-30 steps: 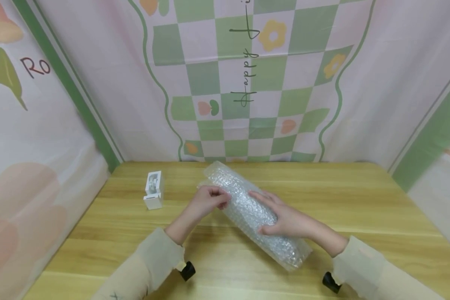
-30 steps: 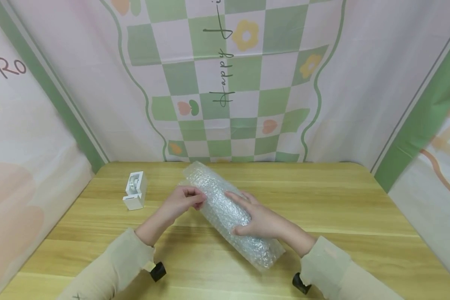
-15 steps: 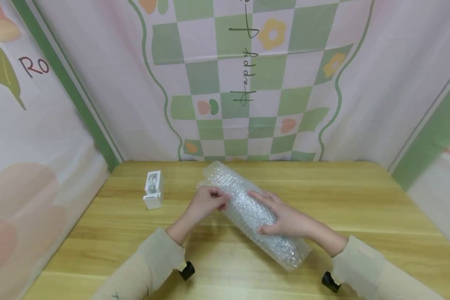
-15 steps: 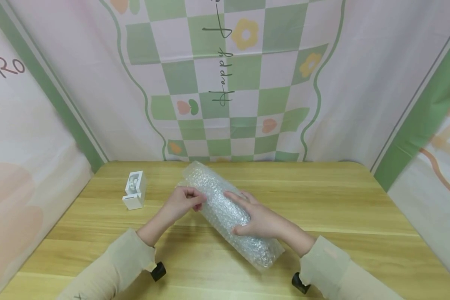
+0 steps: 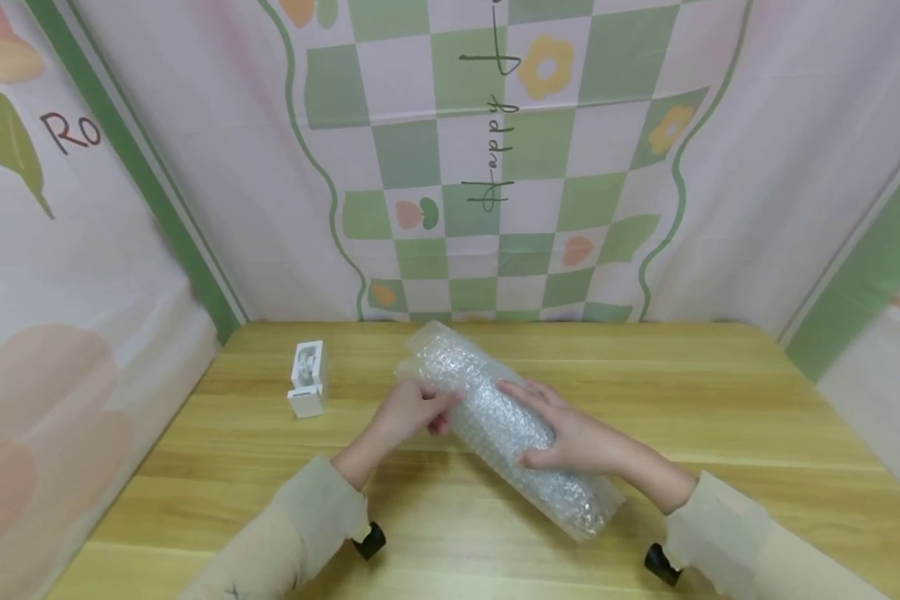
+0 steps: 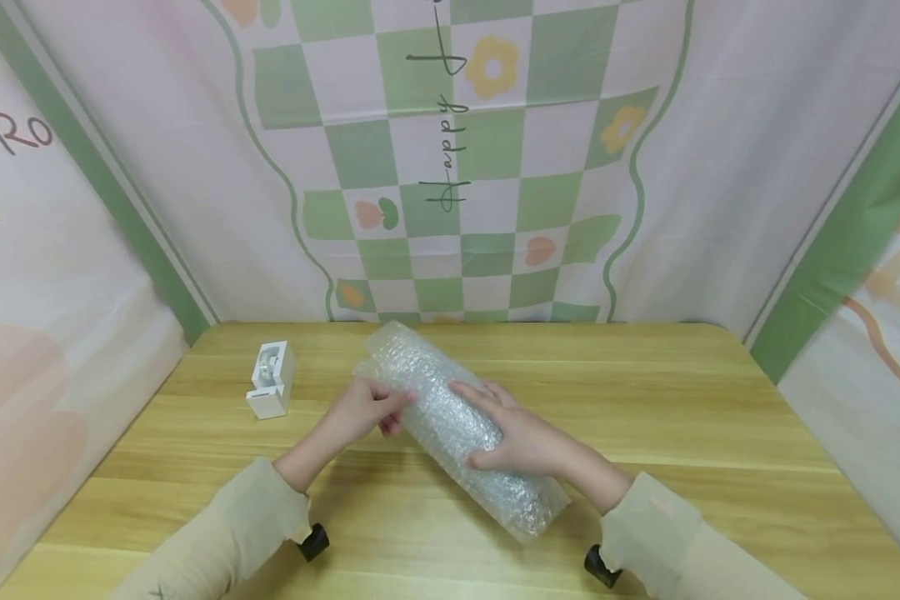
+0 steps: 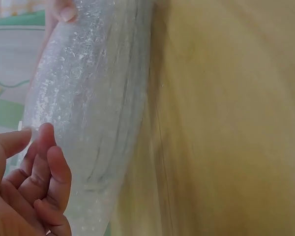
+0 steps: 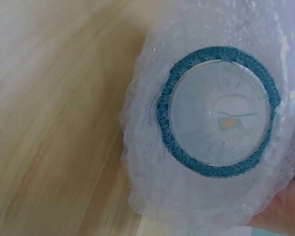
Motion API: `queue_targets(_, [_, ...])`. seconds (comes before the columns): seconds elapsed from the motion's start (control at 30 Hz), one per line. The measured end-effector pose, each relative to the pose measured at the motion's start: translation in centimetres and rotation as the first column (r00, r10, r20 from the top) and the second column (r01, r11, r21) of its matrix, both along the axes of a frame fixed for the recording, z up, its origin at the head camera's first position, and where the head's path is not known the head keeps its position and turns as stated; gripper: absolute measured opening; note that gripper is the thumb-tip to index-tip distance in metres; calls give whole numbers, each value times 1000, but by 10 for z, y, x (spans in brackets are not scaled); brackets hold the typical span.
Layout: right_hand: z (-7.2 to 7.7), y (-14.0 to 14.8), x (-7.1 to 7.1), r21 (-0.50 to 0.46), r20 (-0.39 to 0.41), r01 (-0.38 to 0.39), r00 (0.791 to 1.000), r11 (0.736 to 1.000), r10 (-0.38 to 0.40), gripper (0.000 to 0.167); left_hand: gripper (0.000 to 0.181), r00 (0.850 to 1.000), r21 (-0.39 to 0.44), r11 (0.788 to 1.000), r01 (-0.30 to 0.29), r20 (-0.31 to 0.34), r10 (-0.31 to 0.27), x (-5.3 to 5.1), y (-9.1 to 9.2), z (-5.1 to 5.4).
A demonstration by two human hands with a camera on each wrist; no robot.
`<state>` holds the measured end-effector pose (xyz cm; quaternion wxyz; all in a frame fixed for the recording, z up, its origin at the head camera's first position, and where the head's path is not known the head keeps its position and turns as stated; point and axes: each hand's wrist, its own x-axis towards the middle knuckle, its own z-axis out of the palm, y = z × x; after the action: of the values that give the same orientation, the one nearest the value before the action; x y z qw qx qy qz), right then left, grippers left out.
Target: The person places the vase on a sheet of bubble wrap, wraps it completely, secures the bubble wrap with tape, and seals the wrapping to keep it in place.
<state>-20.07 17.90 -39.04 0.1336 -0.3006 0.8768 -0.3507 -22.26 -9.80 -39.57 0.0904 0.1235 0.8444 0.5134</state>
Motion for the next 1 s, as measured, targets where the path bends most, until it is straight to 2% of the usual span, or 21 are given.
queue_targets(0.1, [0,0,0,-1,5,1,1000,1000,-1,99,43,1000,-4,1000,26,9,-26,1,-3,-2])
queue_targets(0.3, [0,-1,0,2,2,2,1000,1000,-2,99,30,998,-56,998,42,-38,-44,2,-8,-4])
queue_targets(0.4, [0,0,1,-1,2,-5,1000,1000,5,99,23,991,-123,992,14,-129,-30,5,-8,-4])
queue_targets(0.43, [-1,0,1,-5,5,-7,1000,1000,7,99,21,984,-153,988,2,-177,-29,6,-8,-4])
queue_targets(0.47, [-1,0,1,-7,7,-9,1000,1000,9,99,19,970,-189,982,-11,-241,-35,6,-8,-4])
queue_targets(0.5, [-1,0,1,-10,8,-11,1000,1000,11,99,16,948,-227,973,-26,-315,-49,7,-7,-4])
queue_targets(0.53, [-1,0,0,-12,10,-11,1000,1000,11,99,15,918,-265,963,-42,-391,-68,8,-6,-4])
queue_targets(0.6, [-1,1,0,-13,13,-10,1000,1000,10,99,14,841,-328,943,-61,-526,-128,8,-4,-3])
queue_targets(0.67, [-1,1,0,-10,13,-8,1000,1000,8,99,19,749,-379,923,-73,-632,-200,9,-3,-1])
queue_targets(0.7, [-2,1,0,-9,13,-7,1000,1000,7,99,23,712,-396,916,-71,-663,-231,8,-3,0])
queue_targets(0.73, [-2,1,0,-8,13,-6,1000,1000,6,99,26,685,-410,910,-63,-681,-259,8,-3,1])
queue_targets(0.87, [-2,0,1,-6,12,1,1000,1000,-1,99,30,606,-442,897,-20,-719,-341,5,-4,1])
queue_targets(1.0, [-2,0,1,-1,1,4,1000,1000,-4,100,32,561,-463,886,17,-729,-392,2,-6,0])
